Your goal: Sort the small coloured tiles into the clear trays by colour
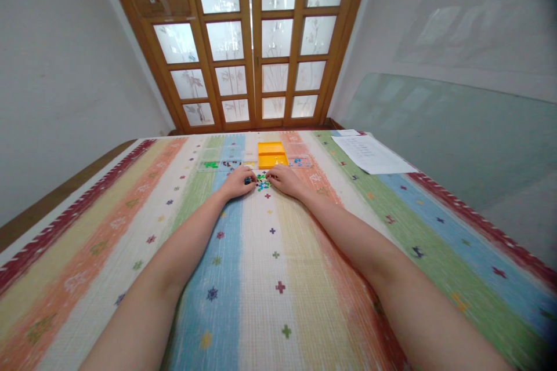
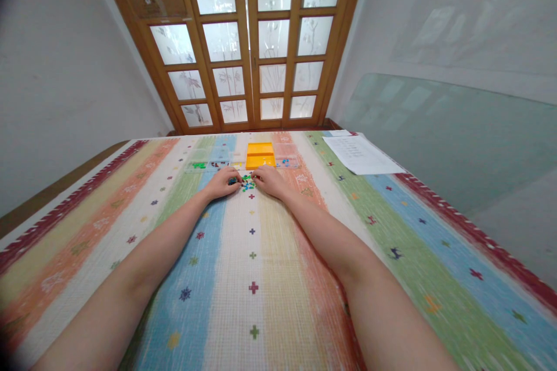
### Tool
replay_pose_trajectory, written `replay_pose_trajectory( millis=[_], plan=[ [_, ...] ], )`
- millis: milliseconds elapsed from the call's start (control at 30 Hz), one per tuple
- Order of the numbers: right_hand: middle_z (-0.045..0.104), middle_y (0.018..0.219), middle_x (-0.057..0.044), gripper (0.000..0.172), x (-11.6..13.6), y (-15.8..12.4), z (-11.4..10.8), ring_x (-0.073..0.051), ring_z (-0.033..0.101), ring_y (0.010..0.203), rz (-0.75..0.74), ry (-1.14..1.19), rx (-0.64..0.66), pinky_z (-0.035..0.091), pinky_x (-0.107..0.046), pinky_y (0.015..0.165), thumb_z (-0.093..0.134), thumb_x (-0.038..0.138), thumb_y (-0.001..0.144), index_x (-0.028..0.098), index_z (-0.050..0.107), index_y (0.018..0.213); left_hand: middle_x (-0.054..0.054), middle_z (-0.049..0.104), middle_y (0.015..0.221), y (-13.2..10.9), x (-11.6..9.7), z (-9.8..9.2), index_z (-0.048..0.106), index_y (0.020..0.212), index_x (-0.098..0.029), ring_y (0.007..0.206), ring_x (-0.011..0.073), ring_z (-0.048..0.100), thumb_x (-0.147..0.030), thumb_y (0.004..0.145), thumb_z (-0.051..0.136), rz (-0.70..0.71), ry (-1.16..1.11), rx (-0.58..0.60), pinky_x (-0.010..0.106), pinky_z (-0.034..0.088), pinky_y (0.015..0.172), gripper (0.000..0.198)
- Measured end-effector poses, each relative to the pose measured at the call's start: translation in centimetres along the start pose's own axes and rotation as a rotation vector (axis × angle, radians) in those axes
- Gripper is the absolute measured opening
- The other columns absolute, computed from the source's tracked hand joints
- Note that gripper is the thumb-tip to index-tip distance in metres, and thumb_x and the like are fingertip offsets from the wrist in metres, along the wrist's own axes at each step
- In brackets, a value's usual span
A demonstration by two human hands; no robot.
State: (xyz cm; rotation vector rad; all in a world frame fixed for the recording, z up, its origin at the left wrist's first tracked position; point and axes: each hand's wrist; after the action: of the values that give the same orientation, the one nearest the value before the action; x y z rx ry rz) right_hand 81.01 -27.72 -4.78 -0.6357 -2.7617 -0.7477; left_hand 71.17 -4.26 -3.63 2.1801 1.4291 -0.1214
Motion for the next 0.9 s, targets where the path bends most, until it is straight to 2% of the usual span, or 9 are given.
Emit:
replay_pose_trajectory(
  millis=[200,400,500,733,900],
  plan=[
    [0.075,0.102,-0.009,0.020,-0.4,0.0,0.0,-0.023,0.063,0.097,0.065,-0.021,-0.034,0.042,-0.032,0.086,0.058,0.020,0.099,0.019,0.078,0.101,0.006,0.068,0.107,0.2,-1.5,-0.3,0.077,0.090,-0.025,0.110,0.0256,0.059,-0.024,0.081,0.070,0.077,0.002,0.114,0.042,0.043,0.107,0.012],
    [0.075,0.100,-0.009,0.020,-0.2,0.0,0.0,-0.023,0.063,0.096,0.053,-0.043,-0.028,0.042,-0.032,0.085,0.057,0.021,0.100,0.019,0.078,0.099,0.005,0.068,0.104,0.3,-1.3,0.0,0.076,0.086,-0.025,0.107,0.0245,0.059,-0.028,0.084,0.070,0.123,0.011,0.087,0.042,0.043,0.106,0.007],
    [0.075,0.101,-0.009,0.020,-0.2,0.0,-0.1,-0.023,0.063,0.097,0.049,-0.041,-0.021,0.042,-0.032,0.086,0.058,0.021,0.099,0.019,0.078,0.100,0.005,0.070,0.100,0.3,-1.0,0.3,0.074,0.088,-0.024,0.104,0.0232,0.061,-0.028,0.085,0.069,0.092,-0.013,0.056,0.040,0.044,0.103,0.008],
    [0.075,0.103,-0.009,0.020,-0.4,-0.1,0.0,-0.023,0.063,0.098,0.067,-0.037,-0.032,0.043,-0.032,0.086,0.058,0.022,0.099,0.020,0.078,0.102,0.002,0.071,0.089,0.1,0.5,0.5,0.067,0.097,-0.020,0.080,0.0176,0.062,-0.026,0.087,0.060,-0.216,-0.117,-0.160,0.031,0.049,0.078,0.013],
    [0.075,0.104,-0.009,0.022,-0.3,-0.1,-0.1,-0.023,0.063,0.099,0.057,-0.044,-0.021,0.043,-0.032,0.088,0.056,0.023,0.100,0.019,0.078,0.103,0.001,0.067,0.082,0.0,3.2,0.3,0.066,0.097,-0.020,0.074,0.0162,0.061,-0.024,0.083,0.058,-0.371,-0.168,-0.430,0.029,0.048,0.072,0.017]
  ],
)
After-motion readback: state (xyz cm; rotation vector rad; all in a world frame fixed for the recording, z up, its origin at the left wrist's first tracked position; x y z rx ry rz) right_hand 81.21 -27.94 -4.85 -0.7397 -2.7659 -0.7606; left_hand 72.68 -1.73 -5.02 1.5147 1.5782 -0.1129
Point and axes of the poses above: each hand's wrist, its own y-axis towards the middle knuckle, its own z-axis out of the palm, x = y × z
